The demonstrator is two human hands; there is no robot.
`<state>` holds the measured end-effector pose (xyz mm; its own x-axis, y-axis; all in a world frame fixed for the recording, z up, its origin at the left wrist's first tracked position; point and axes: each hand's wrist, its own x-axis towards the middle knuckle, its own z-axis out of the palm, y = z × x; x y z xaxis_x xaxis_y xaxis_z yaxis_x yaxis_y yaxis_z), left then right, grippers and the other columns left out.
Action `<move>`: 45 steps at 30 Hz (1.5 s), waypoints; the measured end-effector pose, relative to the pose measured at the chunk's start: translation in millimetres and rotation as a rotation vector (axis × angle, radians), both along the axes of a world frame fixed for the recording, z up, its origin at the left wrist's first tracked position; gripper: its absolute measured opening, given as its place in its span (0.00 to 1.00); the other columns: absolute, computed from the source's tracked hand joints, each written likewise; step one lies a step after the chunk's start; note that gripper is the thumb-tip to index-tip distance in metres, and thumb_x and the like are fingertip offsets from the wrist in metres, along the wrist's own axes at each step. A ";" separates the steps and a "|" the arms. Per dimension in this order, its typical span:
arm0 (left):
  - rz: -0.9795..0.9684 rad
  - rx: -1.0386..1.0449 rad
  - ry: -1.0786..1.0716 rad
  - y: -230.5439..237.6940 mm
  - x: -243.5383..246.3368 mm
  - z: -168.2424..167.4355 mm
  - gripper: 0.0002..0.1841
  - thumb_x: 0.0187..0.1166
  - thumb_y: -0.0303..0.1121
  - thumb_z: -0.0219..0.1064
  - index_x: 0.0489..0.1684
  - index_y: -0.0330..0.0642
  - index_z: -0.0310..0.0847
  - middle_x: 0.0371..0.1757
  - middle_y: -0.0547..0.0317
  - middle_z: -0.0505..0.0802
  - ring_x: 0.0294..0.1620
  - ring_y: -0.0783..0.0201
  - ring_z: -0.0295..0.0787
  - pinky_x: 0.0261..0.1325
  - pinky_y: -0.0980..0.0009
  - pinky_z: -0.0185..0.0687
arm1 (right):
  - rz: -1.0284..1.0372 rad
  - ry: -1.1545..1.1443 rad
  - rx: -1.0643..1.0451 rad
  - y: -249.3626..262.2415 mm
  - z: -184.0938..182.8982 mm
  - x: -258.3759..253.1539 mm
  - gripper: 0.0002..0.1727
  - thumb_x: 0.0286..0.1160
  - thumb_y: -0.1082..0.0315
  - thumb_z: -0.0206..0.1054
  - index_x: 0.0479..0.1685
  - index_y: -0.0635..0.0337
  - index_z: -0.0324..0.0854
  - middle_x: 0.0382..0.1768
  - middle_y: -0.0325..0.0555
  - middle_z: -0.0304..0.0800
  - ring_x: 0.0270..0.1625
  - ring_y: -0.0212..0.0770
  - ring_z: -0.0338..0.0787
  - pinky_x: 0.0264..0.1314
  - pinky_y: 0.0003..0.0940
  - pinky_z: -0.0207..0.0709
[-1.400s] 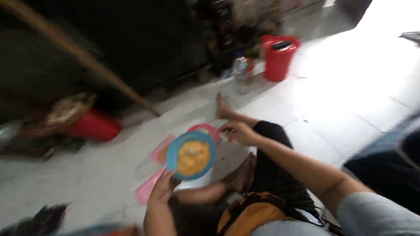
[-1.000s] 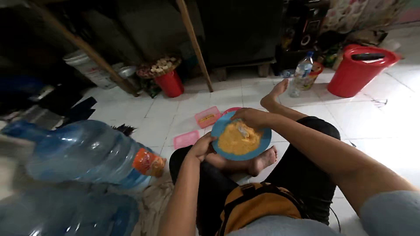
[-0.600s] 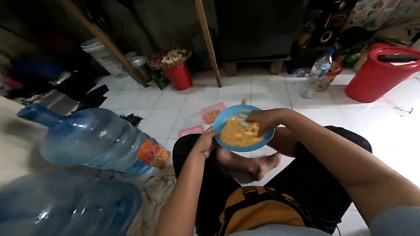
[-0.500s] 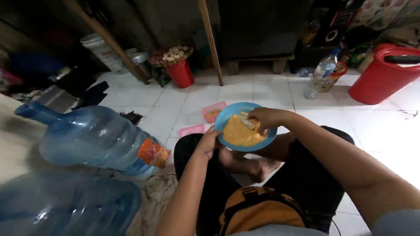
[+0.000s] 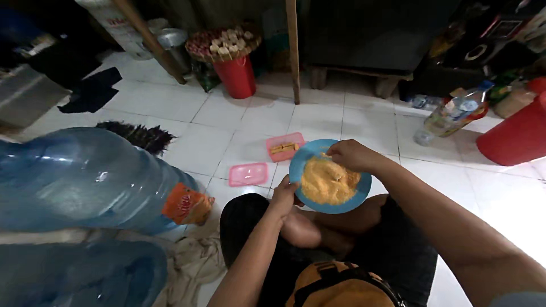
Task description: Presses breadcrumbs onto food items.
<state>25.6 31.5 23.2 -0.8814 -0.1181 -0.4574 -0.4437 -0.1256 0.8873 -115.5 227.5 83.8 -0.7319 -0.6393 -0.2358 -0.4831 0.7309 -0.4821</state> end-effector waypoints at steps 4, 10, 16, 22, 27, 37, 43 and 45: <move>0.016 -0.015 -0.008 -7.8 -24.1 -11.2 0.19 0.94 0.33 0.48 0.80 0.42 0.67 0.49 0.47 0.89 0.38 0.61 0.89 0.44 0.63 0.87 | -0.146 -0.016 0.078 -14.6 -35.3 -3.1 0.39 0.74 0.41 0.74 0.69 0.71 0.80 0.71 0.71 0.78 0.77 0.71 0.75 0.73 0.73 0.71; -0.033 -0.058 -0.063 -17.8 -45.9 -43.4 0.20 0.94 0.35 0.49 0.81 0.43 0.68 0.55 0.47 0.90 0.49 0.58 0.90 0.64 0.50 0.81 | -0.220 -0.168 0.173 -39.1 -66.2 -11.1 0.36 0.65 0.60 0.83 0.72 0.69 0.75 0.69 0.69 0.79 0.70 0.69 0.81 0.68 0.71 0.76; -0.009 0.044 -0.085 -17.3 -51.2 -48.0 0.19 0.94 0.33 0.49 0.80 0.41 0.67 0.51 0.48 0.88 0.36 0.63 0.89 0.39 0.68 0.88 | -0.242 -0.096 0.120 -52.6 -72.4 -15.9 0.28 0.66 0.73 0.77 0.69 0.67 0.78 0.67 0.68 0.81 0.71 0.69 0.81 0.66 0.71 0.77; 0.055 0.040 -0.050 -22.7 -48.1 -53.6 0.18 0.94 0.33 0.49 0.78 0.42 0.69 0.49 0.49 0.89 0.36 0.64 0.89 0.40 0.68 0.88 | -0.143 -0.135 0.113 -23.9 -56.9 -14.1 0.50 0.55 0.65 0.88 0.85 0.62 0.67 0.77 0.67 0.73 0.81 0.69 0.71 0.77 0.69 0.70; 0.115 -0.003 -0.034 -19.5 -44.4 -57.6 0.17 0.94 0.33 0.49 0.77 0.42 0.70 0.48 0.50 0.89 0.36 0.64 0.89 0.40 0.68 0.87 | -0.215 -0.158 0.104 -25.4 -71.2 -15.0 0.36 0.62 0.74 0.83 0.75 0.66 0.76 0.70 0.66 0.78 0.73 0.65 0.80 0.73 0.64 0.76; 0.082 -0.021 -0.066 -18.8 -46.1 -57.1 0.17 0.95 0.32 0.48 0.76 0.40 0.69 0.49 0.48 0.88 0.38 0.63 0.90 0.40 0.67 0.89 | -0.188 -0.133 -0.102 -40.3 -55.9 -29.7 0.13 0.80 0.68 0.71 0.59 0.62 0.88 0.56 0.58 0.92 0.54 0.56 0.92 0.59 0.59 0.84; 0.066 -0.051 -0.054 -17.8 -44.5 -59.4 0.20 0.95 0.34 0.50 0.82 0.44 0.67 0.57 0.45 0.89 0.46 0.60 0.92 0.48 0.62 0.90 | -0.237 -0.058 0.085 -53.2 -89.6 -12.3 0.51 0.60 0.42 0.84 0.81 0.67 0.72 0.75 0.67 0.74 0.79 0.69 0.72 0.75 0.70 0.71; 0.056 -0.061 -0.067 -17.9 -44.0 -60.2 0.20 0.95 0.34 0.49 0.83 0.43 0.66 0.57 0.45 0.89 0.46 0.60 0.91 0.48 0.62 0.89 | -0.243 -0.069 0.081 -55.9 -92.2 -9.8 0.41 0.63 0.54 0.85 0.75 0.66 0.77 0.69 0.67 0.79 0.73 0.68 0.79 0.70 0.69 0.75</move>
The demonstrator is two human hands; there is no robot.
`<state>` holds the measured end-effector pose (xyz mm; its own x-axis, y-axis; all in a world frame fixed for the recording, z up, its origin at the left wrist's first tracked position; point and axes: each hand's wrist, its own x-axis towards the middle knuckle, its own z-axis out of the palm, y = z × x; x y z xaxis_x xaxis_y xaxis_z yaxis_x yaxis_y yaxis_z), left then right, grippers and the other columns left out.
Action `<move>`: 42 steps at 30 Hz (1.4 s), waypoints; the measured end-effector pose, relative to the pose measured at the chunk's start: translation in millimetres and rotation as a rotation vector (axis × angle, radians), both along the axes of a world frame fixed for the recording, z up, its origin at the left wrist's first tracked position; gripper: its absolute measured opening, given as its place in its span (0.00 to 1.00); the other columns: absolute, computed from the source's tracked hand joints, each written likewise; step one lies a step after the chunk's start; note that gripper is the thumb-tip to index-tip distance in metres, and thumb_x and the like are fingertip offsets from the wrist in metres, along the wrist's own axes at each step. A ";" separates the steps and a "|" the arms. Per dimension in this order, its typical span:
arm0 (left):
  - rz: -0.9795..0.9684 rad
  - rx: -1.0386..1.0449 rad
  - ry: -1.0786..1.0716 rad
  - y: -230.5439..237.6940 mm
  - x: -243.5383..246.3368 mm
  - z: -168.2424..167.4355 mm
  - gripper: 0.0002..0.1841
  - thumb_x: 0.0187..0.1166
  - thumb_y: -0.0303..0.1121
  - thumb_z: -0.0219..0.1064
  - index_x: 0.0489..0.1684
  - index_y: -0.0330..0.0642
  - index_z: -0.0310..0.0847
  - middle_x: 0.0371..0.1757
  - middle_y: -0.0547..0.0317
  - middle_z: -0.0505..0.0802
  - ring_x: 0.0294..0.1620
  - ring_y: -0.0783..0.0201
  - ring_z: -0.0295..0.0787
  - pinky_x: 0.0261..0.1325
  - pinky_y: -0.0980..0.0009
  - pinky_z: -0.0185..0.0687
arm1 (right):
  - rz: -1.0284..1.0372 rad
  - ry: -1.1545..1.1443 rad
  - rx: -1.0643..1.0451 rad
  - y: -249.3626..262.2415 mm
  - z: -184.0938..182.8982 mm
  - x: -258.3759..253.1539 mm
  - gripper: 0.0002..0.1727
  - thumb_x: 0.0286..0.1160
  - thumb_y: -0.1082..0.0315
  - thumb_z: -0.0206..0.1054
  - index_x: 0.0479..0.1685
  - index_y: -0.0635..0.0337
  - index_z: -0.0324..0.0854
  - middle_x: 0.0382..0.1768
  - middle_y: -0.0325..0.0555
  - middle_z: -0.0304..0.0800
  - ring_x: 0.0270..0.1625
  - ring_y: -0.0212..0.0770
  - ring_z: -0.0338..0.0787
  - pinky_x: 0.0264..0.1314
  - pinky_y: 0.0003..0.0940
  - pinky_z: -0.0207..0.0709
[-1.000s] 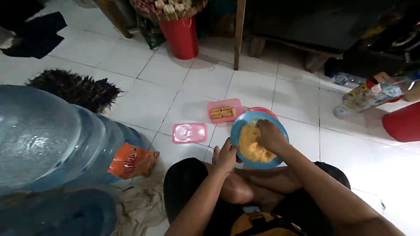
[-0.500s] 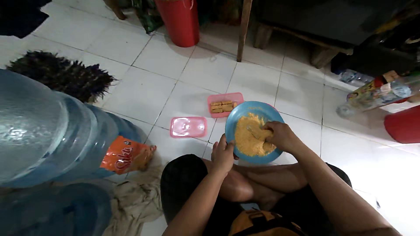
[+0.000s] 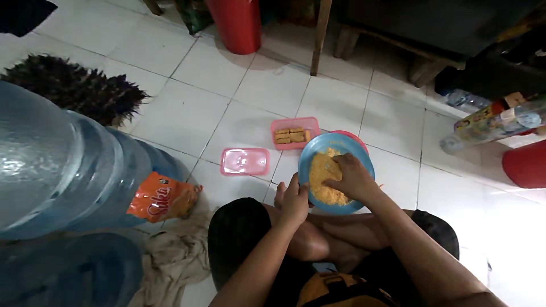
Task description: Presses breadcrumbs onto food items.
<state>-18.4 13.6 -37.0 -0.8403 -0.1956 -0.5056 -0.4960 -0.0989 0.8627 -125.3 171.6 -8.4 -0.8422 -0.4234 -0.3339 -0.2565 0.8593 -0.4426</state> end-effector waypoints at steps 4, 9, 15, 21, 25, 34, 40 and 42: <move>-0.025 0.022 -0.038 1.3 -2.4 3.3 0.20 0.95 0.34 0.49 0.83 0.43 0.65 0.58 0.44 0.87 0.44 0.61 0.91 0.45 0.65 0.89 | 0.007 -0.001 0.058 2.4 5.9 -9.2 0.24 0.69 0.73 0.78 0.66 0.66 0.82 0.62 0.67 0.85 0.65 0.68 0.86 0.64 0.69 0.80; -0.045 0.011 -0.031 3.3 -3.8 4.4 0.19 0.94 0.33 0.50 0.81 0.43 0.67 0.61 0.43 0.83 0.44 0.60 0.89 0.45 0.64 0.89 | 0.251 0.317 0.134 -5.5 8.3 0.4 0.14 0.67 0.86 0.69 0.53 0.72 0.86 0.55 0.69 0.85 0.64 0.71 0.85 0.61 0.64 0.83; -0.015 0.036 0.002 0.3 -3.9 1.4 0.16 0.94 0.32 0.49 0.75 0.40 0.70 0.47 0.48 0.88 0.35 0.64 0.89 0.40 0.67 0.88 | 0.346 0.194 0.048 -5.6 20.9 24.0 0.23 0.69 0.78 0.71 0.67 0.67 0.81 0.63 0.64 0.84 0.69 0.66 0.82 0.68 0.61 0.79; 0.036 0.054 0.014 1.6 -4.6 2.2 0.16 0.94 0.30 0.48 0.75 0.40 0.70 0.46 0.48 0.88 0.34 0.63 0.89 0.39 0.68 0.88 | 0.249 -0.109 0.034 30.4 33.1 -0.7 0.58 0.54 0.64 0.87 0.93 0.57 0.57 0.89 0.63 0.59 0.89 0.70 0.59 0.82 0.70 0.64; 0.093 0.110 0.040 3.3 -2.2 0.3 0.17 0.94 0.31 0.48 0.77 0.41 0.68 0.47 0.49 0.88 0.35 0.64 0.88 0.39 0.68 0.87 | 0.173 -0.045 -0.001 26.4 13.7 -3.8 0.41 0.57 0.74 0.84 0.80 0.59 0.76 0.75 0.65 0.75 0.77 0.69 0.74 0.73 0.68 0.74; 0.077 0.109 -0.042 3.3 -4.5 0.4 0.16 0.95 0.31 0.48 0.76 0.41 0.68 0.45 0.49 0.87 0.32 0.65 0.88 0.37 0.69 0.87 | 0.026 -0.141 -0.194 14.6 26.1 -16.2 0.13 0.75 0.78 0.71 0.55 0.57 0.91 0.51 0.54 0.94 0.50 0.54 0.92 0.54 0.59 0.85; 0.076 0.105 -0.054 3.8 -5.8 0.9 0.18 0.95 0.32 0.48 0.79 0.42 0.66 0.48 0.47 0.88 0.35 0.63 0.89 0.39 0.68 0.88 | 0.077 0.095 -0.102 6.1 -20.3 19.7 0.50 0.86 0.41 0.58 0.96 0.66 0.42 0.94 0.65 0.46 0.95 0.61 0.52 0.94 0.61 0.49; 0.083 0.096 -0.025 6.1 -4.4 -0.5 0.16 0.95 0.31 0.48 0.76 0.42 0.68 0.48 0.48 0.88 0.35 0.64 0.89 0.39 0.68 0.88 | 0.151 0.220 -0.076 1.0 -38.6 29.0 0.49 0.90 0.45 0.53 0.94 0.74 0.37 0.94 0.70 0.41 0.97 0.62 0.45 0.97 0.58 0.39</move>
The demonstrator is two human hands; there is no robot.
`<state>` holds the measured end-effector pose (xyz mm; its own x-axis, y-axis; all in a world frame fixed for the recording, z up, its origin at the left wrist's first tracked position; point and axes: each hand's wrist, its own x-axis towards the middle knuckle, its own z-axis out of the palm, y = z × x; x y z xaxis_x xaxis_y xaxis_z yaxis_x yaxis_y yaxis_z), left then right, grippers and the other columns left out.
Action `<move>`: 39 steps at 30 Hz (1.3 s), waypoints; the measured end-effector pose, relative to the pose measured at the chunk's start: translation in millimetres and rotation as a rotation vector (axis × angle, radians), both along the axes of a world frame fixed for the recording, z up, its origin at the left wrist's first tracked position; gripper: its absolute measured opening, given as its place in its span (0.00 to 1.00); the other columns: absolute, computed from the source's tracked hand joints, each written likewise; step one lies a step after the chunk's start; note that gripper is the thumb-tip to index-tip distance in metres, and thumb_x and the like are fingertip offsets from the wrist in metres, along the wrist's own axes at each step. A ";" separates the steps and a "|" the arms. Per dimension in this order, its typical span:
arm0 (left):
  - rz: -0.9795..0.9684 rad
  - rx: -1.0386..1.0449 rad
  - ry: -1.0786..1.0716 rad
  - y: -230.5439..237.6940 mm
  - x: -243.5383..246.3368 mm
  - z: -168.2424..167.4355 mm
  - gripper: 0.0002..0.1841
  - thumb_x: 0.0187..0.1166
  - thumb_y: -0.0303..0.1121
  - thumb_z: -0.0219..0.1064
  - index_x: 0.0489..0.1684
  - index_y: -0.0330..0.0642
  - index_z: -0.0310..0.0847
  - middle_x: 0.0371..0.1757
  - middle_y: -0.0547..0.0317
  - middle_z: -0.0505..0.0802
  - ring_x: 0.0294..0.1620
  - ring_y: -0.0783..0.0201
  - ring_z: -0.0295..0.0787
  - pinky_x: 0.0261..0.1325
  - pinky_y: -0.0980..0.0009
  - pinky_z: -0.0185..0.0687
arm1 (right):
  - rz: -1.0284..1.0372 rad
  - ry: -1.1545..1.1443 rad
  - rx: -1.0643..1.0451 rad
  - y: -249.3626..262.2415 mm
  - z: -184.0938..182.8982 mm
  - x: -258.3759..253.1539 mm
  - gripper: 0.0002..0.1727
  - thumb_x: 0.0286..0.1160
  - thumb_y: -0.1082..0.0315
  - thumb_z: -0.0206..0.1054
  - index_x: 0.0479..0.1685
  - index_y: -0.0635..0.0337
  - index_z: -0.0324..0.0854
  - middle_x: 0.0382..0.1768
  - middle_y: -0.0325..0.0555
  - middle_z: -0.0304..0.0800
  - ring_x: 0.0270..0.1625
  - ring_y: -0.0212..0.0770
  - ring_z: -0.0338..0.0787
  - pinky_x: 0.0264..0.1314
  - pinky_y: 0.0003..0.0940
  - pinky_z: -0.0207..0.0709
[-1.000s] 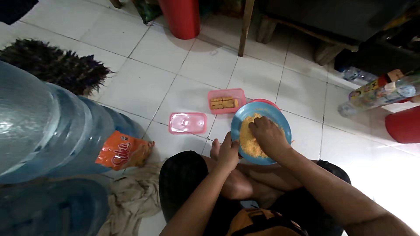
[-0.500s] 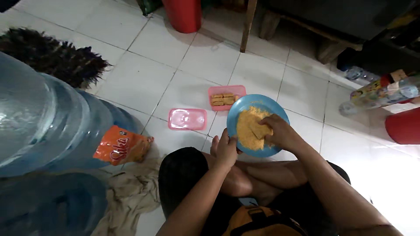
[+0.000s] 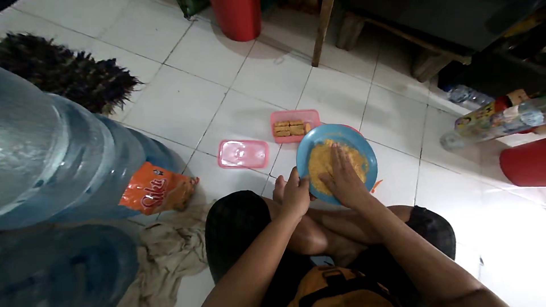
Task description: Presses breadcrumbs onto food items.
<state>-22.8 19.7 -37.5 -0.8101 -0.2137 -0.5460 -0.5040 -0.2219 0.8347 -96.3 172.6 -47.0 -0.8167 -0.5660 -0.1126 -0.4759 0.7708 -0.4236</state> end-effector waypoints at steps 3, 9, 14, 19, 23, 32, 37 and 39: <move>0.008 -0.010 0.006 1.7 2.3 -1.9 0.17 0.95 0.32 0.47 0.77 0.41 0.68 0.48 0.48 0.87 0.35 0.63 0.89 0.39 0.68 0.88 | 0.051 0.036 0.068 -6.0 -5.8 2.2 0.42 0.94 0.53 0.51 0.93 0.76 0.40 0.93 0.71 0.45 0.97 0.61 0.48 0.96 0.58 0.40; 0.011 0.006 -0.018 -0.8 0.8 -1.5 0.17 0.95 0.31 0.47 0.78 0.39 0.66 0.49 0.45 0.87 0.35 0.62 0.89 0.40 0.66 0.88 | 0.022 -0.115 -0.002 13.9 40.5 -23.2 0.44 0.85 0.55 0.60 0.95 0.68 0.47 0.94 0.64 0.47 0.96 0.64 0.46 0.95 0.63 0.42; 0.027 -0.034 0.017 -0.6 0.3 -2.8 0.17 0.95 0.31 0.47 0.77 0.39 0.67 0.48 0.46 0.88 0.34 0.62 0.89 0.39 0.67 0.88 | 0.044 -0.343 0.244 26.0 59.8 -42.5 0.62 0.53 0.66 0.89 0.93 0.65 0.52 0.90 0.67 0.56 0.88 0.72 0.59 0.83 0.70 0.62; 0.089 0.027 0.014 0.5 3.4 -4.1 0.16 0.95 0.31 0.47 0.75 0.40 0.68 0.47 0.47 0.87 0.34 0.63 0.89 0.38 0.68 0.88 | -0.025 -0.261 0.080 19.6 36.6 -39.0 0.39 0.59 0.79 0.81 0.78 0.67 0.74 0.72 0.70 0.75 0.74 0.69 0.77 0.73 0.67 0.75; 0.095 0.049 -0.019 -0.3 0.6 -6.2 0.16 0.95 0.31 0.47 0.76 0.40 0.66 0.47 0.46 0.87 0.33 0.62 0.89 0.38 0.68 0.88 | -0.144 -0.262 -0.041 10.9 27.1 -46.1 0.23 0.63 0.83 0.75 0.61 0.66 0.86 0.59 0.66 0.87 0.63 0.66 0.87 0.63 0.67 0.79; 0.050 0.027 -0.032 -0.8 -1.2 -2.9 0.17 0.95 0.31 0.47 0.76 0.38 0.66 0.46 0.46 0.87 0.32 0.62 0.89 0.37 0.68 0.88 | -0.025 -0.161 -0.079 2.4 62.9 -61.1 0.18 0.79 0.81 0.58 0.58 0.60 0.90 0.58 0.57 0.91 0.59 0.56 0.90 0.64 0.58 0.82; 0.029 0.028 -0.039 -0.6 -0.7 -1.6 0.17 0.95 0.32 0.47 0.78 0.41 0.66 0.49 0.46 0.87 0.35 0.62 0.90 0.39 0.67 0.88 | 0.111 -0.004 0.012 0.3 32.9 -73.9 0.26 0.73 0.89 0.57 0.68 0.64 0.85 0.69 0.63 0.84 0.75 0.65 0.81 0.77 0.60 0.74; 0.047 0.023 -0.028 -1.4 -0.5 -3.0 0.17 0.95 0.32 0.47 0.76 0.41 0.67 0.47 0.46 0.87 0.34 0.62 0.89 0.38 0.68 0.88 | 0.150 -0.023 0.046 3.7 27.2 -71.2 0.29 0.69 0.89 0.61 0.71 0.62 0.84 0.69 0.63 0.84 0.74 0.66 0.81 0.74 0.62 0.76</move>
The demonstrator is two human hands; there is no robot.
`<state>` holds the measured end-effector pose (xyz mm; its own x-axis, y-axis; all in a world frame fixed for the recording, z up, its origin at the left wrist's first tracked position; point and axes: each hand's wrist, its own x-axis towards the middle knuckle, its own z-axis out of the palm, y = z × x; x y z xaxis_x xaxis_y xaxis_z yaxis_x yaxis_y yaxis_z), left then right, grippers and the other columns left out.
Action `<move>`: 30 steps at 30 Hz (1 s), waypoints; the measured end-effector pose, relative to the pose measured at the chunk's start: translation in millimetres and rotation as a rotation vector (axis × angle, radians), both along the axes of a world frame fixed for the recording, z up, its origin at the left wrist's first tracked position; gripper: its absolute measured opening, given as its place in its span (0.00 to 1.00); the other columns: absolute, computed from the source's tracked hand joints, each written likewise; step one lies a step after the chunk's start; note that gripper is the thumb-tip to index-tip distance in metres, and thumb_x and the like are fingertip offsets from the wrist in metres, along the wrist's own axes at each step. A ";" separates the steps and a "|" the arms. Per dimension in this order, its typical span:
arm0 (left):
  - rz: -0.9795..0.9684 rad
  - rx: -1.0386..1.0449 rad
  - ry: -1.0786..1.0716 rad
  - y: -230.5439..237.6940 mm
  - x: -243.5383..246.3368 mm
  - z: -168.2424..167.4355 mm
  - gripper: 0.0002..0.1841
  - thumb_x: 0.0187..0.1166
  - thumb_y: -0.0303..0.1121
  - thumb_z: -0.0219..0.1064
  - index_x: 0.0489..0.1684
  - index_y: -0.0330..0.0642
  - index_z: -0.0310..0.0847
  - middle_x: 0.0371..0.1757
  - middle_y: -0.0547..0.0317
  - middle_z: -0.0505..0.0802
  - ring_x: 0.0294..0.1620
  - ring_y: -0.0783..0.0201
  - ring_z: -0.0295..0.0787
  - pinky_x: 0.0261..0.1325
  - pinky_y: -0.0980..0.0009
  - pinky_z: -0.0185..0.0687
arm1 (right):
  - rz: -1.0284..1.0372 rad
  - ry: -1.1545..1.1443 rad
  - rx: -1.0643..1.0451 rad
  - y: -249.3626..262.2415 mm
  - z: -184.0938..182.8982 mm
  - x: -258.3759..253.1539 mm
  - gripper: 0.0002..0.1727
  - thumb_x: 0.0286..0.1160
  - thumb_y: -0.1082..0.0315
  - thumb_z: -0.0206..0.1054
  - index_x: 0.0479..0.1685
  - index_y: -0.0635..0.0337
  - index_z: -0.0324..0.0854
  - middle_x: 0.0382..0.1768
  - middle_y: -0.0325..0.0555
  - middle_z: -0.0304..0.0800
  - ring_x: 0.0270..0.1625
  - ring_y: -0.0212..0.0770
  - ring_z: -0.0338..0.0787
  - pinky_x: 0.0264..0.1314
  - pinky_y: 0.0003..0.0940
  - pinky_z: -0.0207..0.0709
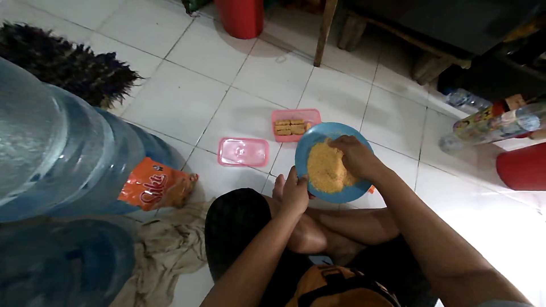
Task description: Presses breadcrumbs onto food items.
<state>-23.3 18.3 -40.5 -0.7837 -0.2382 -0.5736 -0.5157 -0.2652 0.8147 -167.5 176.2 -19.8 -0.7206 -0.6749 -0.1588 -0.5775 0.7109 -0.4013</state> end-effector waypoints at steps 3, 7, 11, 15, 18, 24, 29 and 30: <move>0.026 -0.005 0.022 -1.3 1.2 -1.0 0.17 0.95 0.31 0.47 0.78 0.41 0.67 0.48 0.46 0.87 0.34 0.62 0.89 0.38 0.68 0.87 | 0.018 -0.106 0.041 9.2 4.2 8.0 0.40 0.54 0.82 0.78 0.78 0.62 0.78 0.70 0.67 0.79 0.75 0.70 0.76 0.71 0.69 0.75; 0.024 -0.001 0.026 0.1 -0.5 0.3 0.18 0.95 0.31 0.46 0.79 0.42 0.65 0.49 0.46 0.87 0.34 0.62 0.89 0.38 0.67 0.88 | -0.047 -0.153 0.060 8.4 7.5 18.9 0.38 0.54 0.79 0.84 0.73 0.65 0.78 0.67 0.68 0.80 0.71 0.70 0.80 0.70 0.69 0.76; 0.009 -0.001 -0.012 0.8 -0.7 -4.0 0.18 0.96 0.32 0.46 0.79 0.42 0.65 0.52 0.44 0.87 0.36 0.61 0.90 0.39 0.66 0.88 | -0.193 -0.218 -0.083 10.8 -5.2 9.5 0.19 0.61 0.83 0.76 0.55 0.66 0.87 0.51 0.64 0.91 0.54 0.64 0.90 0.57 0.68 0.82; 0.015 0.020 -0.007 0.8 -0.6 -2.4 0.17 0.95 0.31 0.46 0.78 0.41 0.65 0.48 0.45 0.86 0.33 0.62 0.89 0.38 0.67 0.88 | -0.221 -0.345 -0.191 3.9 28.7 25.4 0.16 0.73 0.79 0.71 0.59 0.59 0.88 0.54 0.57 0.92 0.51 0.55 0.92 0.53 0.59 0.85; 0.009 0.016 -0.004 2.0 -1.2 -2.3 0.17 0.95 0.31 0.46 0.79 0.41 0.64 0.48 0.45 0.86 0.33 0.62 0.89 0.38 0.67 0.88 | -0.232 -0.185 -0.143 0.6 15.0 35.7 0.22 0.83 0.63 0.68 0.70 0.65 0.81 0.62 0.64 0.86 0.60 0.61 0.88 0.60 0.61 0.82; -0.042 -0.075 -0.028 5.7 1.1 0.5 0.19 0.94 0.30 0.49 0.80 0.42 0.66 0.61 0.42 0.80 0.42 0.57 0.89 0.43 0.63 0.89 | -0.314 -0.081 0.231 -29.8 -8.1 66.7 0.49 0.83 0.35 0.60 0.91 0.64 0.56 0.78 0.70 0.68 0.70 0.71 0.81 0.60 0.67 0.81; -0.028 -0.106 -0.022 7.1 3.1 -0.4 0.18 0.93 0.29 0.49 0.78 0.40 0.69 0.64 0.41 0.78 0.44 0.57 0.89 0.44 0.62 0.90 | -0.253 -0.025 0.294 -39.6 -10.2 70.4 0.41 0.92 0.43 0.51 0.90 0.70 0.54 0.76 0.72 0.69 0.61 0.69 0.87 0.54 0.60 0.85; -0.026 -0.103 -0.022 7.2 2.8 -0.9 0.18 0.93 0.29 0.50 0.78 0.40 0.69 0.63 0.42 0.78 0.43 0.57 0.89 0.43 0.63 0.90 | -0.248 -0.025 0.307 -39.9 -10.9 69.7 0.42 0.92 0.43 0.51 0.91 0.70 0.53 0.76 0.72 0.68 0.61 0.68 0.87 0.55 0.60 0.85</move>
